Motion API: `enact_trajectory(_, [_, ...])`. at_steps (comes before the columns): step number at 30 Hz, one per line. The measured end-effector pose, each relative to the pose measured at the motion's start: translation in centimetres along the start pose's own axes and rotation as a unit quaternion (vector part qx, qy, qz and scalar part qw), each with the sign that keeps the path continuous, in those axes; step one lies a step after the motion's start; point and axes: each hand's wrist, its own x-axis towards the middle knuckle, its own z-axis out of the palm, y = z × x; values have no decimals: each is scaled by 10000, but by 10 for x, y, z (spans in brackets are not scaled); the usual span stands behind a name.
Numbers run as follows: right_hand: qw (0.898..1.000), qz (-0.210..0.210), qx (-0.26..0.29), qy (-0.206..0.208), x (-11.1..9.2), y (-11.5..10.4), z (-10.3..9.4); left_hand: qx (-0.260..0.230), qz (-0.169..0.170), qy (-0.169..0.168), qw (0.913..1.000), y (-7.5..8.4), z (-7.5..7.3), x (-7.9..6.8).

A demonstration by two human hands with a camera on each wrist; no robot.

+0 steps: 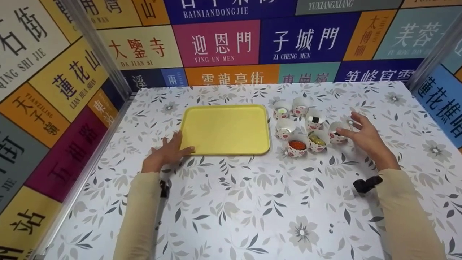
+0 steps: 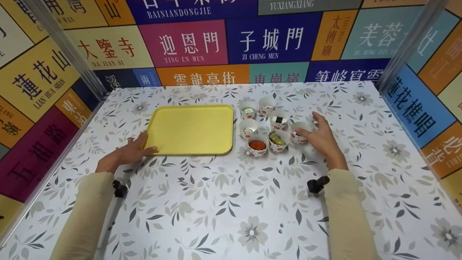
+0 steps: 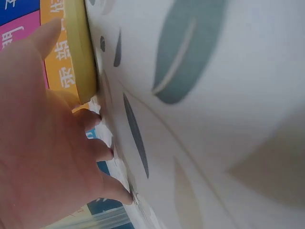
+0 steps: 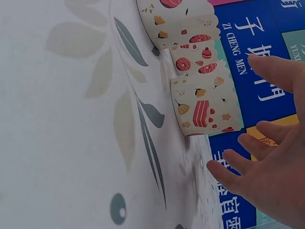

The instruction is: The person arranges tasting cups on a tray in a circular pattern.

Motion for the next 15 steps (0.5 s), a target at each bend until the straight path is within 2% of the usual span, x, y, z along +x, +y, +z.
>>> enact_trajectory(6, [9999,1,-77,-141,1,3,3,80,17,16,10000,-1,-2,-1])
enact_trajectory(15, [9996,4,-5,-269,5,5,4,32,-273,45,9996,4,1,-3])
